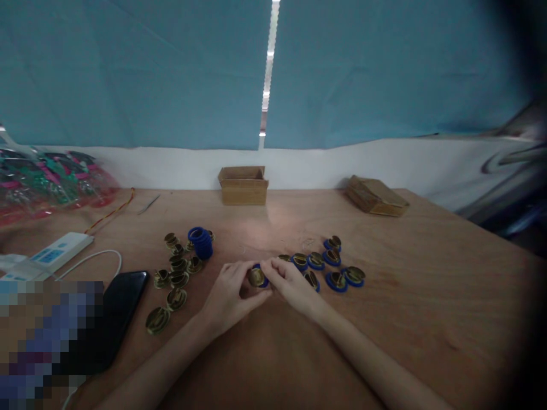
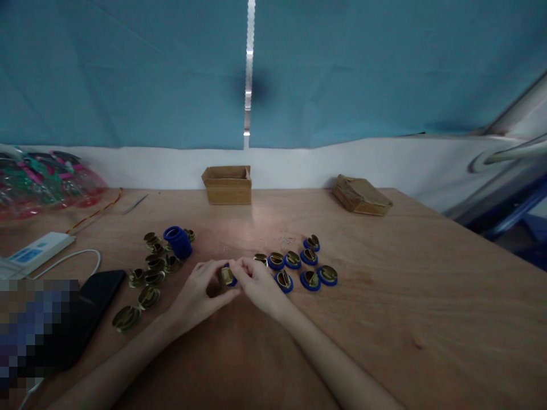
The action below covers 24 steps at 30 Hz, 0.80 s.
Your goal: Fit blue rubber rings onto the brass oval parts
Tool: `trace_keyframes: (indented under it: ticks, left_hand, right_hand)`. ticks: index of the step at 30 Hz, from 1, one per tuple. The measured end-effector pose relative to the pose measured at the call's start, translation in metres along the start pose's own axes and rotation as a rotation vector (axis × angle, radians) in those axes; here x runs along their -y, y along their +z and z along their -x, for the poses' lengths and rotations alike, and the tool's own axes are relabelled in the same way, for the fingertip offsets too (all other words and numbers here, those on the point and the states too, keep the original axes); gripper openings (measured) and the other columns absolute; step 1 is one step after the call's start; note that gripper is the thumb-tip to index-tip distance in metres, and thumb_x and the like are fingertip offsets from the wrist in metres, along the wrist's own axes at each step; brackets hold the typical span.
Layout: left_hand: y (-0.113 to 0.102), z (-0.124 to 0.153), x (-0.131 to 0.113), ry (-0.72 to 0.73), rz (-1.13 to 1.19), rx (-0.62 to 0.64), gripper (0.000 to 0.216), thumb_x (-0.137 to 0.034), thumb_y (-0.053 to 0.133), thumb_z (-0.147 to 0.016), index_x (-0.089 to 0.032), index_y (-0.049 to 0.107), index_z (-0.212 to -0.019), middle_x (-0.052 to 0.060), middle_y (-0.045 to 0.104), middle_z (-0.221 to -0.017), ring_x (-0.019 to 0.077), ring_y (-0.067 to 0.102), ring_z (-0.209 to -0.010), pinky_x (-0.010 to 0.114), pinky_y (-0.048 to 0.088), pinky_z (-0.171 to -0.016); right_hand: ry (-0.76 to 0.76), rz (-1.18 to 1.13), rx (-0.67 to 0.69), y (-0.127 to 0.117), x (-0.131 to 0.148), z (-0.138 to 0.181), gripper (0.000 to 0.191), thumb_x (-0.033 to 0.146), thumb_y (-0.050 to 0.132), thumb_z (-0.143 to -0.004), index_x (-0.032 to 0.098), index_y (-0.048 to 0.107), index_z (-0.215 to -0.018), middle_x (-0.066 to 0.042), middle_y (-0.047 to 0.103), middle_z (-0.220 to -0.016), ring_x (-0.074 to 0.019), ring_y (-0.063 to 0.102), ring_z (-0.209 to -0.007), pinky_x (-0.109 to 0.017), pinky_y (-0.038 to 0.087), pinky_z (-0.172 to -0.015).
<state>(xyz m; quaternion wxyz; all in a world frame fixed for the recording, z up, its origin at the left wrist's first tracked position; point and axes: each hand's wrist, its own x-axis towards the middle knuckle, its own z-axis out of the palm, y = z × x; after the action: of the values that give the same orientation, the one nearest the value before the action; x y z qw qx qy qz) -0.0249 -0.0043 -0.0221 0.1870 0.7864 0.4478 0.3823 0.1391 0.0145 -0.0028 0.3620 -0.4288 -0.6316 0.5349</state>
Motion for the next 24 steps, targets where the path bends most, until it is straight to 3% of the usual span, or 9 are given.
trace_keyframes:
  ticks: [4, 6, 10, 13, 19, 24]
  left_hand:
    - [-0.002, 0.0, -0.006, -0.006, 0.016, -0.013, 0.044, -0.032, 0.065, -0.078, -0.025, 0.05, -0.118, 0.004, 0.065, -0.113, 0.0216, 0.059, -0.096, 0.037, 0.045, -0.084]
    - [-0.003, 0.001, -0.008, 0.009, 0.009, -0.008, 0.039, -0.031, 0.065, -0.078, -0.024, 0.052, -0.114, 0.003, 0.066, -0.108, 0.0207, 0.059, -0.093, 0.036, 0.045, -0.083]
    - [-0.001, 0.001, -0.006, 0.003, -0.028, -0.018, 0.033, -0.029, 0.065, -0.077, -0.023, 0.055, -0.108, 0.001, 0.068, -0.103, 0.0192, 0.06, -0.09, 0.035, 0.043, -0.083]
    - [0.0, 0.002, -0.003, -0.039, -0.057, -0.005, 0.029, -0.026, 0.065, -0.076, -0.023, 0.057, -0.103, 0.001, 0.069, -0.101, 0.0196, 0.061, -0.089, 0.036, 0.041, -0.083]
    - [0.001, 0.003, -0.001, -0.076, -0.114, 0.077, 0.024, -0.026, 0.065, -0.074, -0.021, 0.058, -0.096, 0.001, 0.068, -0.093, 0.0202, 0.06, -0.087, 0.037, 0.037, -0.084]
    - [0.003, 0.002, -0.001, -0.077, -0.191, 0.128, 0.02, -0.028, 0.067, -0.07, -0.02, 0.058, -0.086, 0.0, 0.065, -0.082, 0.0205, 0.057, -0.082, 0.036, 0.036, -0.079]
  right_hand:
    - [0.139, -0.157, 0.106, 0.0, -0.004, -0.001, 0.042, 0.058, 0.04, -0.089, 0.019, 0.052, -0.078, 0.008, 0.033, -0.05, -0.0065, 0.023, -0.036, -0.021, 0.02, -0.035]
    - [0.133, -0.136, 0.121, 0.0, -0.005, -0.001, 0.044, 0.057, 0.037, -0.09, 0.019, 0.053, -0.077, 0.008, 0.033, -0.05, -0.0072, 0.025, -0.037, -0.022, 0.023, -0.036]
    - [-0.05, 0.142, -0.081, 0.001, 0.001, 0.003, 0.036, 0.047, 0.04, -0.093, 0.019, 0.051, -0.073, 0.002, 0.05, -0.065, -0.0122, 0.049, -0.06, -0.025, 0.037, -0.056]
    - [-0.144, 0.324, -0.171, 0.0, 0.01, 0.009, 0.027, 0.039, 0.038, -0.095, 0.02, 0.049, -0.078, 0.001, 0.055, -0.072, -0.0136, 0.053, -0.069, -0.025, 0.038, -0.063]
    - [-0.228, 0.812, -0.086, 0.0, 0.015, 0.016, 0.019, 0.035, 0.053, -0.086, 0.019, 0.047, -0.077, 0.003, 0.052, -0.06, -0.0122, 0.049, -0.054, -0.024, 0.026, -0.052]
    - [-0.321, 1.077, 0.03, -0.005, 0.013, 0.015, 0.013, 0.022, 0.046, -0.088, 0.018, 0.048, -0.075, -0.001, 0.06, -0.066, -0.0133, 0.052, -0.057, -0.025, 0.022, -0.052]
